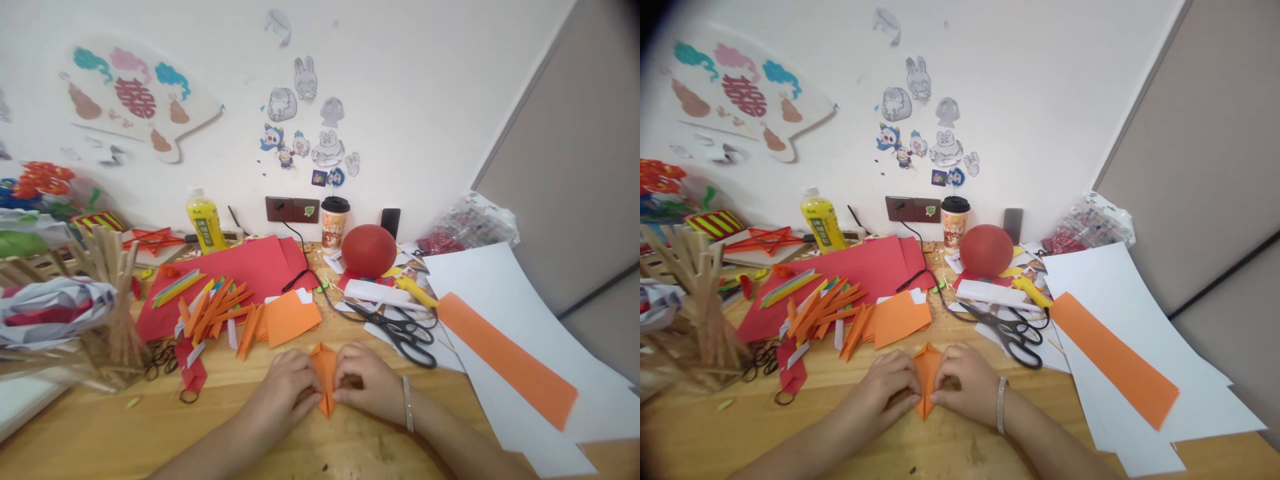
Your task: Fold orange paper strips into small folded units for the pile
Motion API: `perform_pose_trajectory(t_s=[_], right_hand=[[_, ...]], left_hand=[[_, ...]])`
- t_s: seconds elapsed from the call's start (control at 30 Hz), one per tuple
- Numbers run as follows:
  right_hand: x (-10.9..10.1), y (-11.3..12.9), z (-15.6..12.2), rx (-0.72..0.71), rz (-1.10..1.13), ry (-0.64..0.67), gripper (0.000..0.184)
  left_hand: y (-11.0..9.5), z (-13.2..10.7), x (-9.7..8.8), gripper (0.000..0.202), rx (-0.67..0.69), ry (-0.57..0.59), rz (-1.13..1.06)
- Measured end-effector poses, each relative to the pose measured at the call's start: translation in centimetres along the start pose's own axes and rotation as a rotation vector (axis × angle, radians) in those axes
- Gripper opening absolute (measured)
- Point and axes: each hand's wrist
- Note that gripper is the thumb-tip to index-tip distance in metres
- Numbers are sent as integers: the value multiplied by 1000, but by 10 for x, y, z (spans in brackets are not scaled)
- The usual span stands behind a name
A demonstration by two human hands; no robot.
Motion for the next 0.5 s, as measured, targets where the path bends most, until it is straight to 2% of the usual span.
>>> perform_pose_trajectory(t_s=[0.27,0.5], right_hand=[[5,11,1,98,-68,-55,18],[11,15,-4,109,-136,-76,15]], left_hand=[[-8,0,8,9,-178,-46,95],[-12,2,11,13,-256,-29,227]])
Point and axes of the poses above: each hand's wrist, its own z-axis towards the middle knuckle, its own x-axis out of the palm, y = z × x, and after that the axes turned 12 degrees about -y, right-handed
